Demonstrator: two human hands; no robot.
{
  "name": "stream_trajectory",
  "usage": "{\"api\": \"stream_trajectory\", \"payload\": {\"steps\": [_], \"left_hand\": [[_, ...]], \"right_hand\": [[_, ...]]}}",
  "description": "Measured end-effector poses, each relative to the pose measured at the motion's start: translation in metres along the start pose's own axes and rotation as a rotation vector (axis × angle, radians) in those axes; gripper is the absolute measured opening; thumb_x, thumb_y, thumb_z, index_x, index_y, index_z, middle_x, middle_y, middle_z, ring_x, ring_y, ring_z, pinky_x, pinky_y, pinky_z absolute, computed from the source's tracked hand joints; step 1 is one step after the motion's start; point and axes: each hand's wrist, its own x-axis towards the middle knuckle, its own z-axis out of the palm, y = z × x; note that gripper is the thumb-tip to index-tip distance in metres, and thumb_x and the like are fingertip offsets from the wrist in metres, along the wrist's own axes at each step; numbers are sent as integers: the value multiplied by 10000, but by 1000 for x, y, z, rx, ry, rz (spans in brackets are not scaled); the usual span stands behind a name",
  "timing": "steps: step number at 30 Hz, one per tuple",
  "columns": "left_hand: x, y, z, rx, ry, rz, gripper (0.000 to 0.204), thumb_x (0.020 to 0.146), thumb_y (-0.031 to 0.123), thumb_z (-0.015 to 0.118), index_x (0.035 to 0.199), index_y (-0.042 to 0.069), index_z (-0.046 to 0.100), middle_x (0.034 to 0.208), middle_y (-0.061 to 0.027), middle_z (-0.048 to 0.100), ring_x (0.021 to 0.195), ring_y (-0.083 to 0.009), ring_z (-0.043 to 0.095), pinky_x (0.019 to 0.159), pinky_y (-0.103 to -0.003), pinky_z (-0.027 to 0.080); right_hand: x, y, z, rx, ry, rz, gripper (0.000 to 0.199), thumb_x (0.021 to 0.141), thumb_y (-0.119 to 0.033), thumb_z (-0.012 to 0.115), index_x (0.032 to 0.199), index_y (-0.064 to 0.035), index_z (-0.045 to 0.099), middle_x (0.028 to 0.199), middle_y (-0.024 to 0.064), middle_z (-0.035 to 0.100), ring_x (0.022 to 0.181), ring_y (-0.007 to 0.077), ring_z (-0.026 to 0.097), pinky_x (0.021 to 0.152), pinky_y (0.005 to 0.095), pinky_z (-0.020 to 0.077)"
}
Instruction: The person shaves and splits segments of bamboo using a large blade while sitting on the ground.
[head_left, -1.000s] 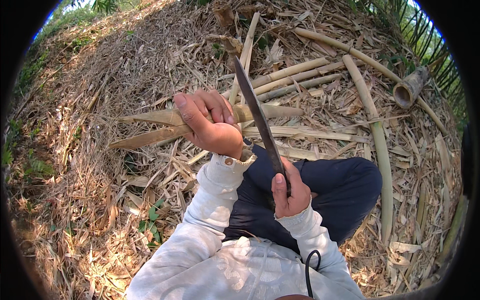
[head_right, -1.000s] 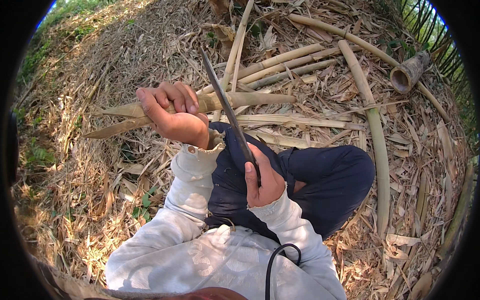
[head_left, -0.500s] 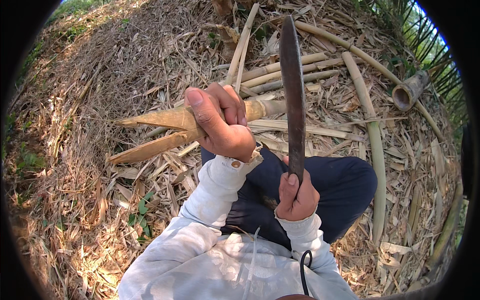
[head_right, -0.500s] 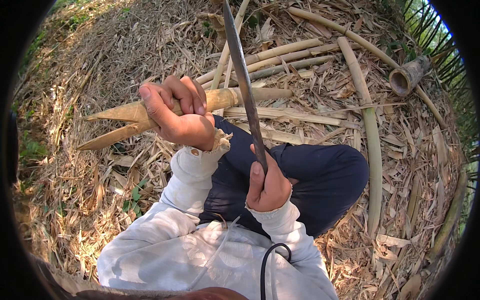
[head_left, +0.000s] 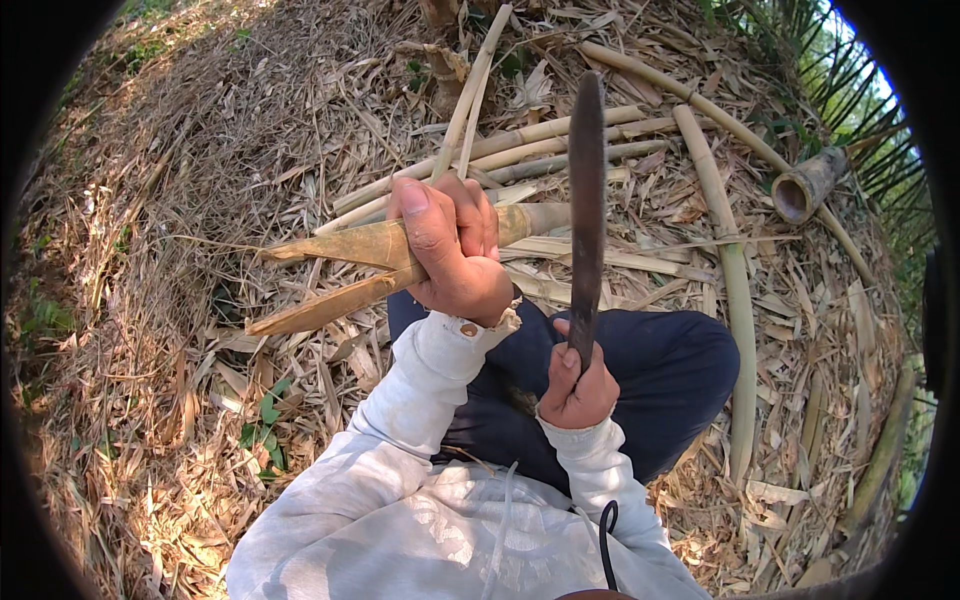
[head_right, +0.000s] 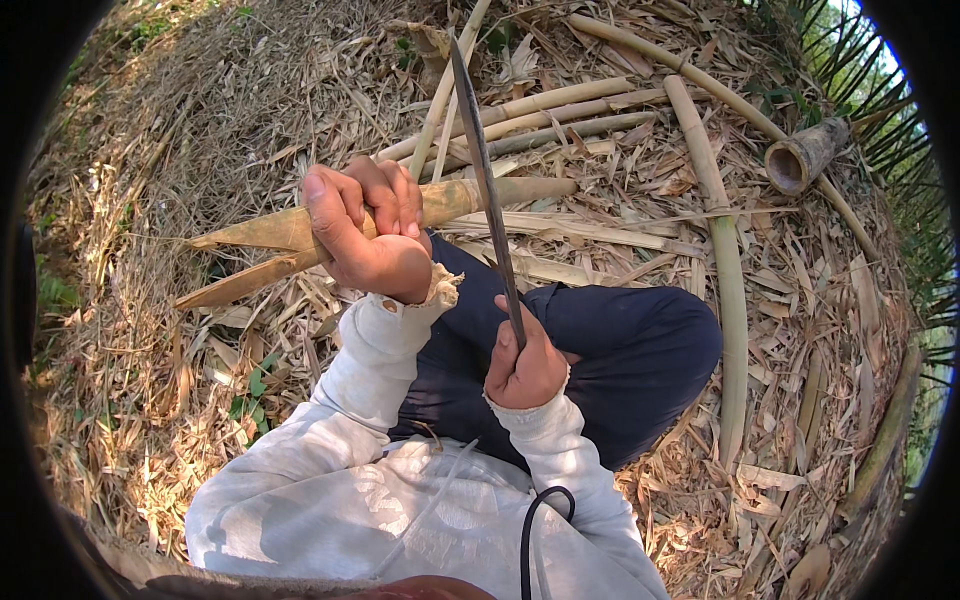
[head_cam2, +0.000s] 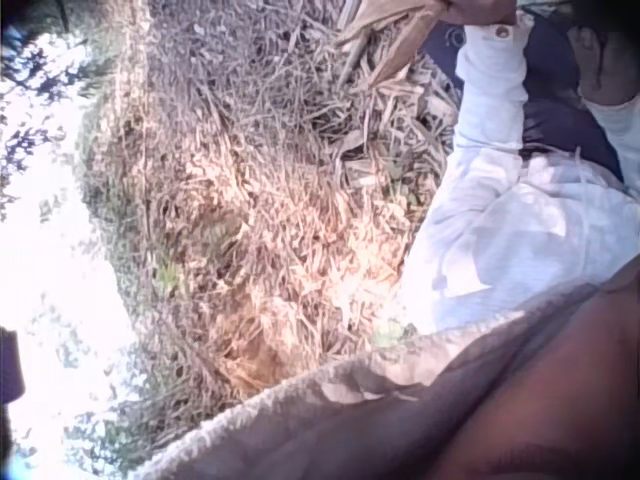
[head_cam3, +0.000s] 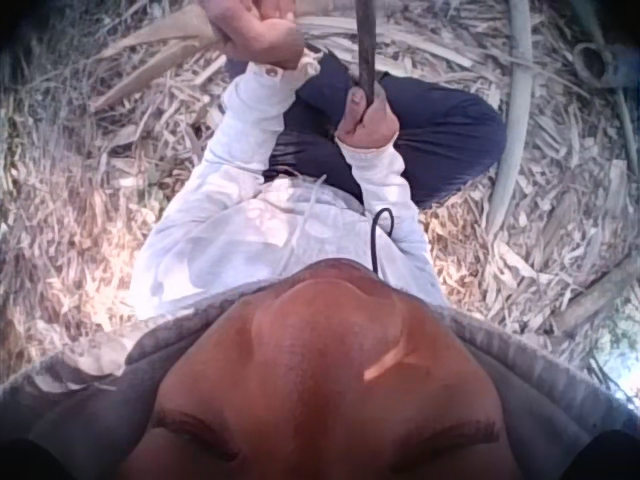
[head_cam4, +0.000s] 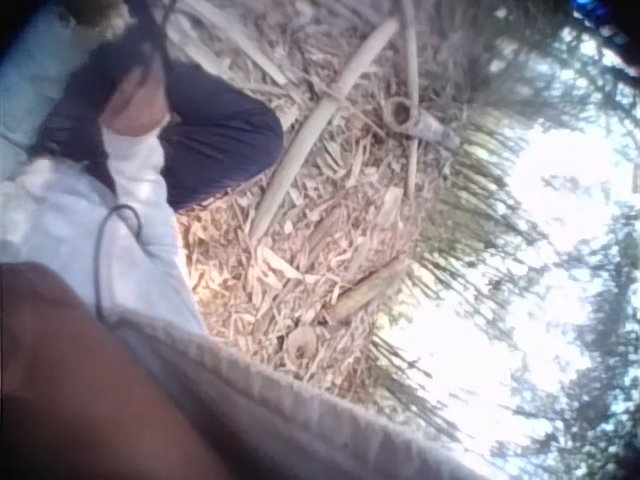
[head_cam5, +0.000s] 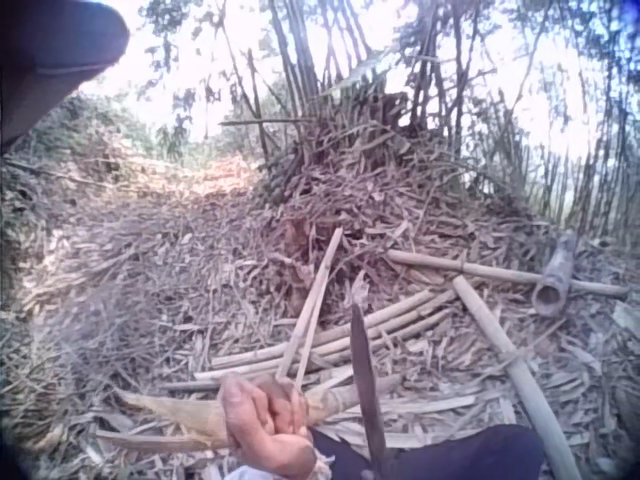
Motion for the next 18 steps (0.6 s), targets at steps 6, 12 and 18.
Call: {"api": "stream_trajectory", "payload": {"steps": [6,12,18], "left_hand": [[-6,-8,-5,-14,-40,20,400,1010,316,399,673,125,301,470,6,267,337,-86,203,324,-234,210],[-5,-4,4,22,-36,-29,397,1017,306,395,676,121,313,472,9,272,349,-89,224,343,-237,229],[-1,-15,1,-19,-70,47,398,1019,306,400,677,123,313,462,12,271,346,-84,212,332,-238,213]], "right_hand": [[1,19,4,-56,-16,65,235,991,-106,508,1143,34,621,707,144,661,571,223,658,542,301,514],[-2,13,0,-86,30,-29,242,991,-118,503,1148,31,609,719,161,662,596,292,664,564,341,527],[-14,65,4,69,102,360,333,1039,-235,448,1133,18,642,577,-28,512,487,20,460,445,209,363]]}}
